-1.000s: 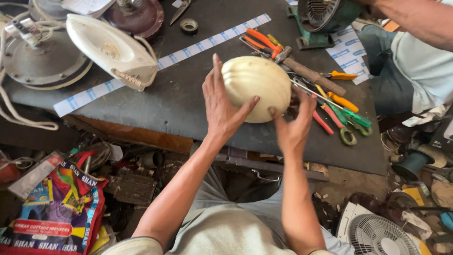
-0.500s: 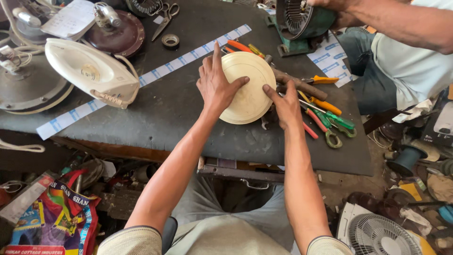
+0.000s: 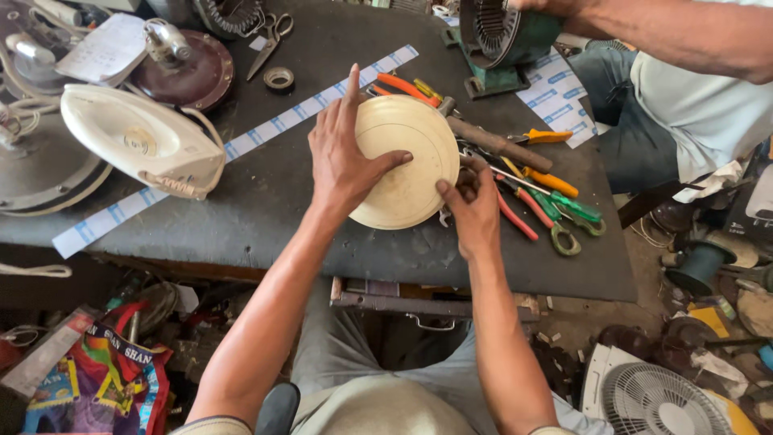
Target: The person holds a white circular plastic component and uses a screwdriver and hammer to adjust or remove a central metal shaft. The person then places the component on the workbench among other disassembled appliance parts.
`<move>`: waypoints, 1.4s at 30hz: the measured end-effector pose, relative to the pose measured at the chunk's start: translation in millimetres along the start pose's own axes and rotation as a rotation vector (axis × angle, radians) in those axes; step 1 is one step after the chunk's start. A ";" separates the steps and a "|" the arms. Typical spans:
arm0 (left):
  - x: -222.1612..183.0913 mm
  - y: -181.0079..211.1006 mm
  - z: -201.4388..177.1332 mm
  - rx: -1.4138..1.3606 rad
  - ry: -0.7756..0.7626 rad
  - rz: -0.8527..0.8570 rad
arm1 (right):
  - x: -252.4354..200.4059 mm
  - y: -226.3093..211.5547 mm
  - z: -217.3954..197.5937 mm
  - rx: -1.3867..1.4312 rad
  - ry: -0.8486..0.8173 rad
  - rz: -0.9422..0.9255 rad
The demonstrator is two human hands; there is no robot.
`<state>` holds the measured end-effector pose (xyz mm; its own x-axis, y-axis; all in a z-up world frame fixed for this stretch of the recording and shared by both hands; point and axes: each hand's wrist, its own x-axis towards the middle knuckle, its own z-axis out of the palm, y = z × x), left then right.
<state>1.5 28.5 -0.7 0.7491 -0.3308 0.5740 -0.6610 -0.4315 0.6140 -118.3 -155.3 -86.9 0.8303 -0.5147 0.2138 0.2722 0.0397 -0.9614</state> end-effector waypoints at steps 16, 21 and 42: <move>38.5 -58.3 13.3 -0.105 -0.170 -0.034 | 10.5 -1.0 22.9 -0.196 -0.009 -0.128; 38.6 -82.0 11.4 -0.141 -0.213 0.011 | 7.3 0.0 28.6 -0.334 0.009 -0.065; 36.5 -51.4 17.3 -0.120 -0.255 -0.114 | -7.6 11.4 16.5 -0.300 -0.064 0.176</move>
<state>63.6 24.1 -20.7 0.7957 -0.4923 0.3529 -0.5615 -0.3808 0.7347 -113.5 -136.8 -96.6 0.8833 -0.4670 0.0420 -0.0243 -0.1350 -0.9905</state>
